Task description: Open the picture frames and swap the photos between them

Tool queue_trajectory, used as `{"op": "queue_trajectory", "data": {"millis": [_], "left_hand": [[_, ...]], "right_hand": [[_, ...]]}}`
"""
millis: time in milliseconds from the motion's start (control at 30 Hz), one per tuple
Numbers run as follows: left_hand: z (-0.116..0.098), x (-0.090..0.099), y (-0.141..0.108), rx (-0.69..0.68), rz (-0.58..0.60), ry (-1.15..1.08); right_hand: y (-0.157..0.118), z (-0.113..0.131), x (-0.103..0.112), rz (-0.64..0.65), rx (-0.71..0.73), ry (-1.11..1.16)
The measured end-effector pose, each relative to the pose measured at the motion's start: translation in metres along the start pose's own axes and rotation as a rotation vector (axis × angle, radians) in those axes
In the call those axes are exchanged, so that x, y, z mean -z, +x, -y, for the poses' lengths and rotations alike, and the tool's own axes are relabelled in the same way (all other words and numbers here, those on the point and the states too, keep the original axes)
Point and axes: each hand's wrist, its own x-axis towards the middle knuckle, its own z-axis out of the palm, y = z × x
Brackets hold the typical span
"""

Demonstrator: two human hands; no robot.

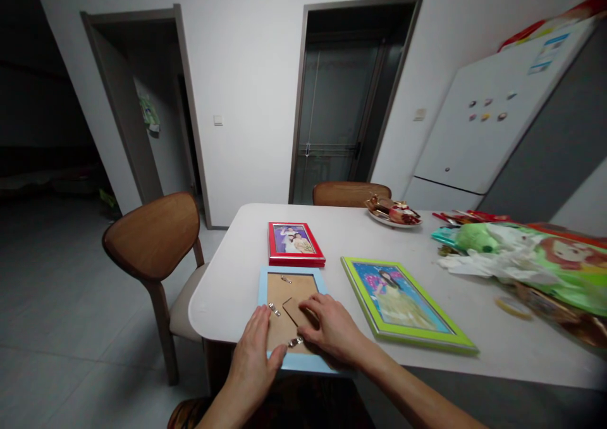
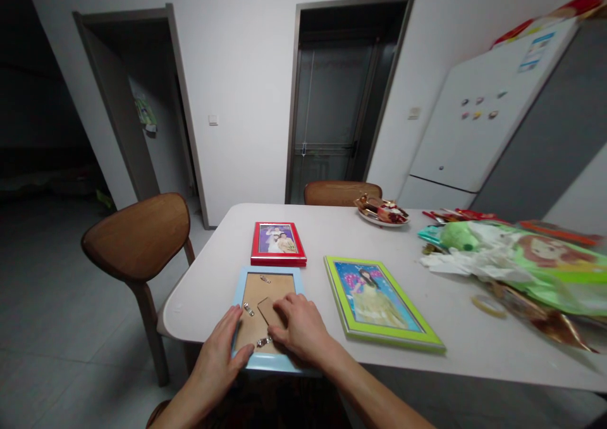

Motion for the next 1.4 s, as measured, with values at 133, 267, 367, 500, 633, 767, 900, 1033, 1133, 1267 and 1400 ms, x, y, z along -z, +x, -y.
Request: {"op": "queue_trajectory", "data": {"millis": [133, 267, 367, 500, 633, 767, 900, 1033, 1133, 1267, 1400], "left_hand": [[-0.001, 0.001, 0.001, 0.019, 0.008, -0.022], [-0.01, 0.008, 0.006, 0.1, 0.058, -0.095], [-0.018, 0.012, 0.016, 0.183, 0.038, -0.254], [-0.019, 0.017, 0.034, 0.334, -0.015, -0.679], [0.002, 0.038, 0.04, 0.529, -0.034, -0.931], [0.036, 0.069, 0.033, 0.597, -0.063, -0.848], [0.069, 0.087, 0.028, 0.644, -0.08, -0.68], [0.083, 0.09, 0.03, 0.633, -0.183, -0.432], [0.071, 0.083, 0.03, 0.534, -0.239, -0.29], [0.019, 0.056, 0.025, 0.187, -0.166, -0.106], [-0.044, 0.02, 0.018, -0.096, 0.053, -0.131]], "right_hand": [[0.003, 0.0, -0.004, 0.01, -0.023, 0.026], [0.008, 0.001, 0.007, -0.013, -0.071, 0.073], [0.012, 0.01, 0.021, -0.036, -0.094, 0.056], [0.013, 0.032, 0.033, -0.079, -0.02, 0.132], [0.015, 0.022, 0.033, -0.134, 0.002, 0.247], [0.014, -0.022, 0.02, -0.126, -0.231, 0.018], [0.01, -0.047, 0.005, -0.045, -0.273, -0.097], [0.014, -0.049, 0.005, -0.051, -0.354, -0.038], [0.014, -0.048, 0.012, -0.042, -0.498, 0.228], [0.008, -0.04, 0.022, 0.023, -0.555, 0.744], [0.001, -0.021, 0.032, -0.014, -0.521, 0.963]]}}
